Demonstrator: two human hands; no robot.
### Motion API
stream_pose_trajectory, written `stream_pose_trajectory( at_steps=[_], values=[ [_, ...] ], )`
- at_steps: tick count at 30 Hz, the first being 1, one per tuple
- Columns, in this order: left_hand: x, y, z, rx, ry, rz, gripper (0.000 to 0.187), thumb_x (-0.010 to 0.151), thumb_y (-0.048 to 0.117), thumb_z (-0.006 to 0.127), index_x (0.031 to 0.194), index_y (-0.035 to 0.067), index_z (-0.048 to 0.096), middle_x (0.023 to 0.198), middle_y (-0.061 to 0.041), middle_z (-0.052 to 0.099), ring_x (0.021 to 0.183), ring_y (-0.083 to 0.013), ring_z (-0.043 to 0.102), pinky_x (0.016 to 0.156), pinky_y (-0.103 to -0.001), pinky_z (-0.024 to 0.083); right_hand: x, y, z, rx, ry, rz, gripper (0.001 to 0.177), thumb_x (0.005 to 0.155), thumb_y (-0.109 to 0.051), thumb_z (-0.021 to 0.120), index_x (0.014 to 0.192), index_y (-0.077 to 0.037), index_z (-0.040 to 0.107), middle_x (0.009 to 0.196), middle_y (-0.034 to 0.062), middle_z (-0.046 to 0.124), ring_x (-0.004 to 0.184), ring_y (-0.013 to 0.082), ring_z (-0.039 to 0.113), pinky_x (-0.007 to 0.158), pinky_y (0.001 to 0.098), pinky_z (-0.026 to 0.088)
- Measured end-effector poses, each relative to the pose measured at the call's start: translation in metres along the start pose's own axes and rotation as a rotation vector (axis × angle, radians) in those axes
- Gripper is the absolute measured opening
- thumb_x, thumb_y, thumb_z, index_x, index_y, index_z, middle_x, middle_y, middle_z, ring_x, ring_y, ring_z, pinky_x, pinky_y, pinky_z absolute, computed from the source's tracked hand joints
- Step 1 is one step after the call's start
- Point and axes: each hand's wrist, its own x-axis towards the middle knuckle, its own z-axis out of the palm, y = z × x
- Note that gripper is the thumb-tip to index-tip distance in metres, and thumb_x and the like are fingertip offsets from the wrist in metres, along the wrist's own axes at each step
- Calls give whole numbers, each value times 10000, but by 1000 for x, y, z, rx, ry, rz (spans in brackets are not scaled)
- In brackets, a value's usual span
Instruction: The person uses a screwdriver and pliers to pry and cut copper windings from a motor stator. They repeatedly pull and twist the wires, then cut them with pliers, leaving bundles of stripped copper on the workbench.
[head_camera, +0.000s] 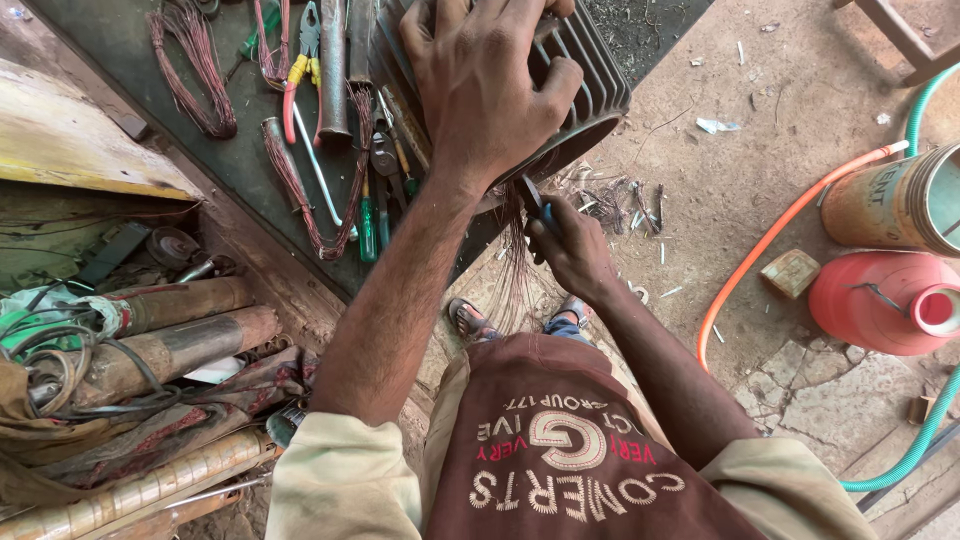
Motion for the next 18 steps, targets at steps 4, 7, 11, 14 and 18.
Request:
stream_pose_trajectory(
  at_steps=[4,7,11,14,18],
  values=[
    [0,-2,4,-173,-80,-84,304,899,293,668,1181,179,663,1102,5,718,1040,-170,668,1082,-574,396,8,9,12,10,133,-118,278,1072,-145,536,1304,10,531,921,146,739,720,223,724,597,364,613],
    [6,-4,2,-97,-64,-61,257,873,300,696,1107,193,698,1045,14,741,969,-170,677,1069,-605,350,17,4,11,-5,164,-221,298,1060,-137,562,1314,16,531,942,151,748,803,223,749,681,379,613],
    [7,-4,0,16,-9,-12,238,833,292,717,1056,211,729,953,40,745,934,-176,678,1069,-640,279,9,-11,-7,53,-9,-15,309,1054,-171,555,1330,-32,546,938,133,760,793,218,751,669,363,600],
    [10,-3,-2,26,47,56,201,844,286,707,1034,223,711,1008,34,746,997,-213,658,1065,-593,290,-1,-33,-32,99,-77,164,304,1022,-206,557,1293,-71,589,977,102,768,796,228,739,664,372,586],
    [10,-3,-3,17,42,46,208,846,273,698,1044,214,718,990,31,757,979,-197,653,1067,-584,290,-15,-55,-54,-3,-43,36,327,1015,-231,573,1300,-71,591,1016,108,771,887,205,742,776,399,570]
  ],
)
